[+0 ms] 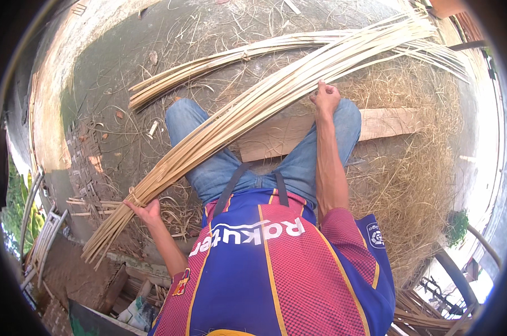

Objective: The person gathers and aligns long bamboo strips on their lap, then ties them into a bundle using a thin strip of material. The person repeatedly adjusts the alignment of the strips before securing the bundle.

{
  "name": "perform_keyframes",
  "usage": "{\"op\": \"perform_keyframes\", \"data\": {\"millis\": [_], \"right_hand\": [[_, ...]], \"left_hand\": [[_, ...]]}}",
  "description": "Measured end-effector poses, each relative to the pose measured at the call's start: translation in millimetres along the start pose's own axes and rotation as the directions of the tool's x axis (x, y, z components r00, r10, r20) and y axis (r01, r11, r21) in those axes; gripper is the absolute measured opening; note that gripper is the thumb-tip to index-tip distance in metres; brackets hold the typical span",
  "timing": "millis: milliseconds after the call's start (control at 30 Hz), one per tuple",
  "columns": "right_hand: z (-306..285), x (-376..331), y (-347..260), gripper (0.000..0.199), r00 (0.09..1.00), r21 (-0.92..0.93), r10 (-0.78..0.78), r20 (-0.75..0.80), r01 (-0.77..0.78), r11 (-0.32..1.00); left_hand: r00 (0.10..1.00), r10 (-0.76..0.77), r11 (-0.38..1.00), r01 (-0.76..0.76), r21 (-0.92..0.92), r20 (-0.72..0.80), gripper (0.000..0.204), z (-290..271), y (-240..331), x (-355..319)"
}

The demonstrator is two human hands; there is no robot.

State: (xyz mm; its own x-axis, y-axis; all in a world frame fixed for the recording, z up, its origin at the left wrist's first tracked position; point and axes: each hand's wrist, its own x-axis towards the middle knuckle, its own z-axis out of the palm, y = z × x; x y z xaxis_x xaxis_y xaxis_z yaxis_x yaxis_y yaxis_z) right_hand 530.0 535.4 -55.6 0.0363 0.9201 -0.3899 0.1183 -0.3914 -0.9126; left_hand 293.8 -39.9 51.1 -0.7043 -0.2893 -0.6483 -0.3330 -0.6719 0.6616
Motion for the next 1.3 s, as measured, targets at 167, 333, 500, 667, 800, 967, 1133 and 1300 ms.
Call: {"op": "perform_keyframes", "data": {"millis": [167, 333, 500, 667, 800, 967, 1133, 1300], "right_hand": [[-12, 9, -20, 0.029, 0.973, -0.36, -0.173, 0.153, 0.217, 0.907], [-11, 5, -40, 0.037, 0.973, -0.436, -0.157, 0.167, 0.216, 0.873], [-7, -4, -47, 0.032, 0.9, -0.46, -0.435, -0.024, 0.377, 0.804], [20, -38, -106, 0.031, 0.925, -0.13, -0.381, 0.008, 0.379, 0.916], [24, 5, -49, 0.036, 0.953, -0.246, -0.302, 0.004, 0.294, 0.924], [19, -3, -51, 0.034, 0.931, -0.498, -0.343, 0.124, 0.357, 0.79], [6, -7, -23, 0.038, 0.878, -0.377, -0.454, -0.155, 0.372, 0.848], [9, -25, 13, 0.038, 0.994, 0.13, 0.062, 0.09, -0.074, 0.989]], "left_hand": [[0.996, -0.008, 0.999, 0.011, 0.03, -0.09, 0.073, 0, -1, 30], [0.998, -0.008, 1.0, 0.009, 0.017, -0.06, 0.062, -11, 0, 36], [0.998, -0.006, 1.0, 0.006, 0.001, -0.055, 0.063, -5, -4, 30], [0.998, 0.03, 1.0, -0.03, 0.0, 0.053, 0.077, -14, -12, 30], [0.984, 0.089, 0.993, -0.099, 0.06, 0.151, 0.083, -5, -21, 22], [0.968, 0.098, 0.992, -0.113, 0.051, 0.23, 0.085, -14, -23, 14], [0.963, 0.102, 0.991, -0.121, 0.062, 0.248, 0.086, -8, -27, 5], [0.967, 0.101, 0.993, -0.113, 0.038, 0.234, 0.085, -15, -25, 15]]}}
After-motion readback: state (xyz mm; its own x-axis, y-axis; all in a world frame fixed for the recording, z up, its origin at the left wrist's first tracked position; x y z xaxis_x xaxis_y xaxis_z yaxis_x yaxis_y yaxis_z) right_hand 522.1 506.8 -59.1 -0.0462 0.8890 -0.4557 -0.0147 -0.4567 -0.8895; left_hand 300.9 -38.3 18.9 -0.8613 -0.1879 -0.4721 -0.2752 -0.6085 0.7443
